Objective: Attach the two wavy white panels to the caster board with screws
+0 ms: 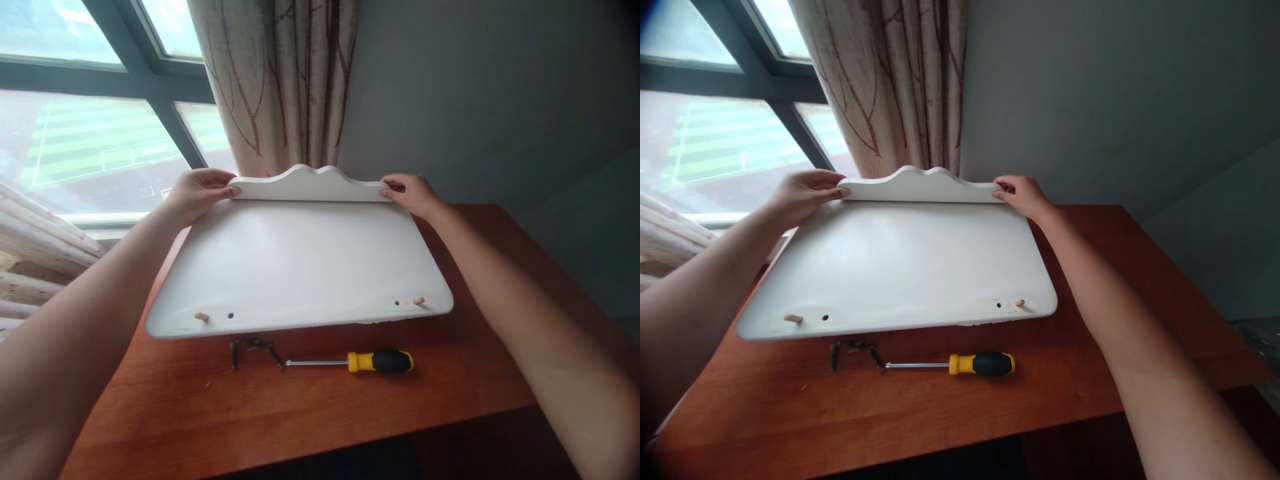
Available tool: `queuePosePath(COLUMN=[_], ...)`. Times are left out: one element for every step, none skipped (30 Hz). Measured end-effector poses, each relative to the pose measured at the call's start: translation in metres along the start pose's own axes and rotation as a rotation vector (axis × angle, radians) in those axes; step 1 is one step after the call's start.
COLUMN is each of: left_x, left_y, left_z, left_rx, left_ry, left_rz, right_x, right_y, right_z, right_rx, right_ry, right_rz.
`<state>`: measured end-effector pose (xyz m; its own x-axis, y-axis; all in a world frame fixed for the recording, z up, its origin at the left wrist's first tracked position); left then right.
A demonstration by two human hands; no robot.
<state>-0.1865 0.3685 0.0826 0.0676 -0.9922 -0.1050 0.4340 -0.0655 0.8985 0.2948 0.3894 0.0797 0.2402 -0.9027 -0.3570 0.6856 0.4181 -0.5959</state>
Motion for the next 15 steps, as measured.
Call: queuePosePath(left_x=[0.0, -0.0001, -0.0003, -0.0006, -0.0009, -0.0014, -0.002, -0.0028, -0.0036, -0.0045, -0.0054, -0.0063, -0.0071, -0.0077, -0.0082], left_y=[-0.0003, -0.0006, -0.0012, -0.0018, -0.0026, -0.0034, -0.0043, -0.0052, -0.0062, -0.007, -0.0078, -0.0085, -0.009, -0.0094, -0.0097], left_z=[0.0001, 0.0004, 0.0007, 0.001, 0.0014, 0.0018, 0.0022, 0.0025, 0.0029, 0.0032, 0.0035, 0.0038, 0.004, 0.0042, 0.0044], left_rx=[-0.004, -0.009, -0.017, -0.028, -0.04, -0.052, -0.066, -0.082, -0.097, -0.11, -0.121, -0.131, -0.137, -0.14, -0.146], left_ry=[-0.002, -0.005, -0.006, -0.007, -0.006, -0.003, 0.0, 0.002, 0.003, 0.002, 0.0, -0.003, -0.005, -0.006, -0.008], left_rz=[-0.001, -0.001, -0.004, -0.007, -0.012, -0.018, -0.027, -0.04, -0.053, -0.065, -0.078, -0.088, -0.095, -0.098, -0.1], right_x=[0.0002, 0.0005, 0.0009, 0.0013, 0.0018, 0.0024, 0.003, 0.0036, 0.0041, 0.0046, 0.0048, 0.0049, 0.0049, 0.0047, 0.0043], right_y=[-0.0001, -0.0002, -0.0003, -0.0006, -0.001, -0.0014, -0.0019, -0.0023, -0.0026, -0.0028, -0.0028, -0.0027, -0.0024, -0.002, -0.0016], right_z=[-0.0002, -0.0003, -0.0004, -0.0005, -0.0006, -0.0007, -0.0008, -0.0011, -0.0015, -0.0019, -0.0024, -0.0029, -0.0033, -0.0037, -0.0038], right_rx=[0.007, 0.014, 0.021, 0.027, 0.033, 0.039, 0.047, 0.055, 0.064, 0.074, 0.084, 0.094, 0.106, 0.119, 0.134], right_ry=[-0.006, -0.01, -0.015, -0.018, -0.018, -0.016, -0.014, -0.012, -0.012, -0.013, -0.018, -0.021, -0.024, -0.028, -0.033], right_rz=[-0.002, -0.001, 0.002, 0.006, 0.01, 0.012, 0.011, 0.009, 0.008, 0.008, 0.009, 0.008, 0.007, 0.005, 0.003])
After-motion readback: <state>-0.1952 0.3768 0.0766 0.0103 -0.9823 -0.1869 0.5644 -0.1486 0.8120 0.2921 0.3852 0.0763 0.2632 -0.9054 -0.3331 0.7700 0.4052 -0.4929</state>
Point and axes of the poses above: each hand's wrist, its own x-axis away from the middle knuckle, its own z-axis out of the back of the hand, y = z × x, the point moved 1 cm from there along -x, towards the middle knuckle, and after that the axes turned 3 degrees about -x, right-handed, at the moved point
